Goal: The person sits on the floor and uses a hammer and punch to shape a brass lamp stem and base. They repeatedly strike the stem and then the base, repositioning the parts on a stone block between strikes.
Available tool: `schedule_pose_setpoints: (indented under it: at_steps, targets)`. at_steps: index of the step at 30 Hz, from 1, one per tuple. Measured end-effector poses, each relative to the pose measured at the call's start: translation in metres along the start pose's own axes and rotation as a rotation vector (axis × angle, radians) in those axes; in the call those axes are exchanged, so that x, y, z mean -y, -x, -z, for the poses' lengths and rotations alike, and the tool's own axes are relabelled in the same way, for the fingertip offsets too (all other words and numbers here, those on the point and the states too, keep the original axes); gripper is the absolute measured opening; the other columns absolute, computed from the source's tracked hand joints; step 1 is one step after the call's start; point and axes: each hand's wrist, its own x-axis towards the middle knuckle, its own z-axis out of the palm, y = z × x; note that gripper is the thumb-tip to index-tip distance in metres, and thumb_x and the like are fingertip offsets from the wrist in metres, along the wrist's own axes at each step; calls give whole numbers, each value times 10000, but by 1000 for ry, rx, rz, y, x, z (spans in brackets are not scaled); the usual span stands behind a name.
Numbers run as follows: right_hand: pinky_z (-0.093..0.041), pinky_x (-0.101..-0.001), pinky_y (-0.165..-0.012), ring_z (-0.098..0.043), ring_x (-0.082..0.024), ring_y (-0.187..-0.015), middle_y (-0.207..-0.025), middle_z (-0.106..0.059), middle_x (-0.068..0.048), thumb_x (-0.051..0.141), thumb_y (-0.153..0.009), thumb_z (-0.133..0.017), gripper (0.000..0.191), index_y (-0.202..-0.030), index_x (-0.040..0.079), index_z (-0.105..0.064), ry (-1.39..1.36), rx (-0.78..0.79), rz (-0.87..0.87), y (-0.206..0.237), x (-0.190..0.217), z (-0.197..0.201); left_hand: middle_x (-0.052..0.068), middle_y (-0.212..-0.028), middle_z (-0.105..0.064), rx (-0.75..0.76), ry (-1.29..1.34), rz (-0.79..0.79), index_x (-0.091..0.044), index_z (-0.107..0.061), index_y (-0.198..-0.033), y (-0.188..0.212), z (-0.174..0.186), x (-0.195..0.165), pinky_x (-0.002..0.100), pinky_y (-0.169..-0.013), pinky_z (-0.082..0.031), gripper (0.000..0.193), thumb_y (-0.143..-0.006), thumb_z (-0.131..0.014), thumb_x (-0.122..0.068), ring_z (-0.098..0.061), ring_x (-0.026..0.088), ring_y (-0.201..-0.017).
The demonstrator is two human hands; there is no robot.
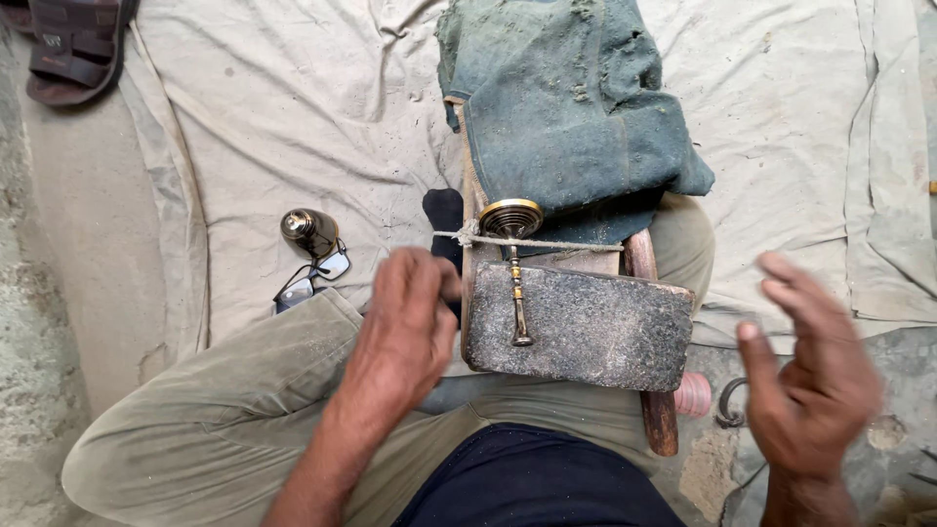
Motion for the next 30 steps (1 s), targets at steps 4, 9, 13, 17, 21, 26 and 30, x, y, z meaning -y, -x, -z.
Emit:
schedule_pose_setpoints:
  at_steps: [4,9,13,17,21,26,30]
  targets:
    - [-495,-425,-1098,-567,-300,-1336,-1430,-589,-212,-18,-768,-752,691,-1416,-4,-513,86,253,-293,43,-43,-26,164,-1148,-586,-142,269,-125,-33,-671,-1212,-9,2,8,362,-846,-594,336,-908,-669,110,-691,241,-1023]
    - [-562,-380,-965,-693,-261,-1075,-1179,-695,-190,-33,-801,-756,645,-1384,26,-486,124,372,-821,99,-71,-62,64,-1131,-749,-214,391,-233,-53,-707,-1172,-38,-9,9,292,-875,-640,195,-986,-759,-22,-771,179,-1027]
    - [-519,-395,-1002,-596,-243,-1265,-1484,-556,-162,-101,-786,-628,858,-1586,12,-338,-414,103,-658,75,-67,-28,32,-989,-758,-116,666,73,-47,-685,-1261,-68,-21,18,274,-749,-638,351,-932,-795,-97,-725,109,-854]
    - [-627,-369,-950,-705,-270,-1155,-1377,-644,-222,-59,-877,-667,808,-1610,7,-334,-548,-61,-442,26,-38,8,30,-1112,-708,-108,794,-19,-42,-648,-1316,-67,-31,28,247,-872,-667,364,-973,-758,-93,-718,74,-994]
    - [-663,-329,-816,-732,-226,-1032,-1156,-698,-184,-86,-867,-699,636,-1452,-4,-463,-661,87,-423,-26,-17,9,45,-1042,-729,-162,666,-161,-65,-702,-1277,-64,-41,33,243,-809,-652,367,-935,-832,-68,-724,84,-936]
    - [-592,-359,-627,-698,-203,-731,-912,-692,-172,-113,-917,-722,258,-1145,-47,-622,32,270,-423,-80,10,7,39,-998,-705,-235,672,-140,-66,-660,-1335,-68,-50,33,243,-794,-640,449,-928,-850,-69,-700,76,-892]
    - [-545,-367,-590,-656,-229,-631,-862,-663,-165,-50,-911,-745,270,-1165,-62,-652,522,411,-263,-127,35,1,33,-1002,-683,-236,661,-145,-93,-642,-1358,-67,-51,31,235,-806,-672,454,-945,-830,-92,-708,73,-903]
